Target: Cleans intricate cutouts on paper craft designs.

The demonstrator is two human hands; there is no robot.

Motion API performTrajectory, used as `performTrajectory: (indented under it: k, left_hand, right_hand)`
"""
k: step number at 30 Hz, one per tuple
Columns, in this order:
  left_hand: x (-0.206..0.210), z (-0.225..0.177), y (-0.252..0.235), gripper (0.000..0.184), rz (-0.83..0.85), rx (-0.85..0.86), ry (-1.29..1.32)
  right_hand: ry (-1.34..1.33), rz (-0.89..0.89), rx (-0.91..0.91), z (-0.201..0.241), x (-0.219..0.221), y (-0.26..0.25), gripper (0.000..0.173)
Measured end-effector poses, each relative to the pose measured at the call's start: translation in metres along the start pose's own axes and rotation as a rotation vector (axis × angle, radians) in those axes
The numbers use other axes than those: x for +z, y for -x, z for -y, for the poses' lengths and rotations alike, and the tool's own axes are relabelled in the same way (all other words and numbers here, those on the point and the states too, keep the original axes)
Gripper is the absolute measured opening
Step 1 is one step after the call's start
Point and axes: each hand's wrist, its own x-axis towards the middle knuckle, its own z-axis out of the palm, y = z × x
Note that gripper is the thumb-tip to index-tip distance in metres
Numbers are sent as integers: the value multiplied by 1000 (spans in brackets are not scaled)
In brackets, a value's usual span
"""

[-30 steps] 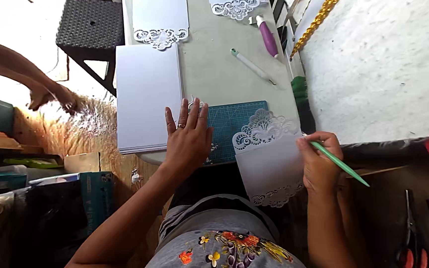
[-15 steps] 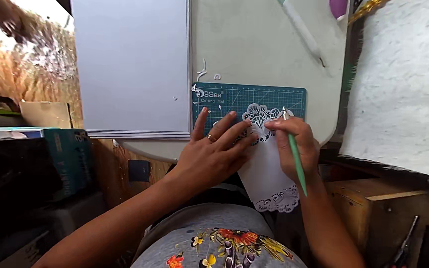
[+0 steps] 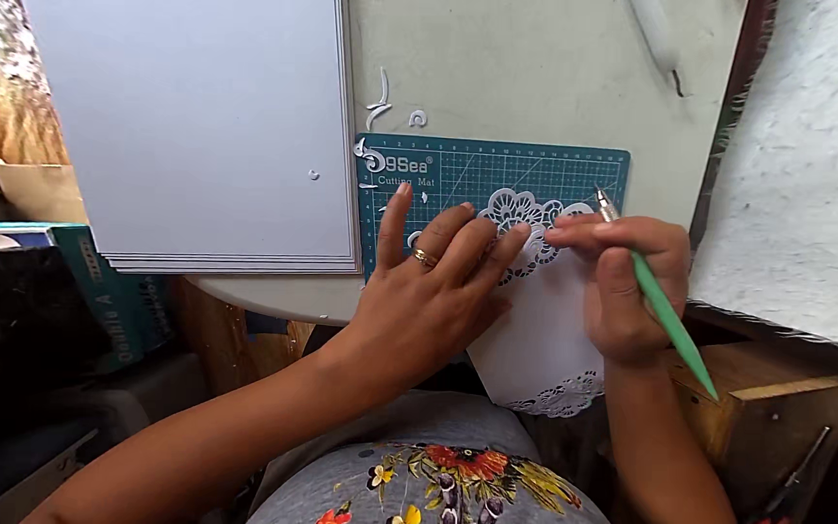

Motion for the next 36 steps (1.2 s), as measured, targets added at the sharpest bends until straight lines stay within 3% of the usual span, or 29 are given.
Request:
performTrajectory:
  k: [9, 14, 19, 21, 23, 25, 31, 34, 36]
  left_hand:
    - [1, -7, -6, 53, -19, 113, -222]
    - [-21, 7, -22, 40, -9, -182, 194]
    - [-36, 12, -37, 44, 124, -381, 435]
    - [-42, 15, -44, 43, 203, -406, 452]
    - [-46, 17, -47, 24, 222, -405, 437]
    - [-47, 20, -48, 18, 192, -407, 440]
    - [-45, 28, -43, 13, 61, -494, 670]
    - [-49, 31, -41, 26, 183, -486, 860]
    - [-50, 29, -42, 22, 247, -510, 873]
  right_hand:
    - [32, -45, 24, 2, 4, 3, 20]
    - [-115, -89, 60, -2, 1, -3, 33]
    - [-250, -108, 37, -10, 0, -8, 39]
    - [-254, -94, 40, -12, 0, -13, 39]
    - [-252, -92, 24, -14, 2, -18, 34]
    - [-220, -121, -3, -11, 6, -21, 25]
    - [-113, -154, -85, -2, 30, -15, 17]
    - [-126, -143, -72, -7, 36, -14, 17]
    - [-129, -125, -56, -6, 35, -14, 17]
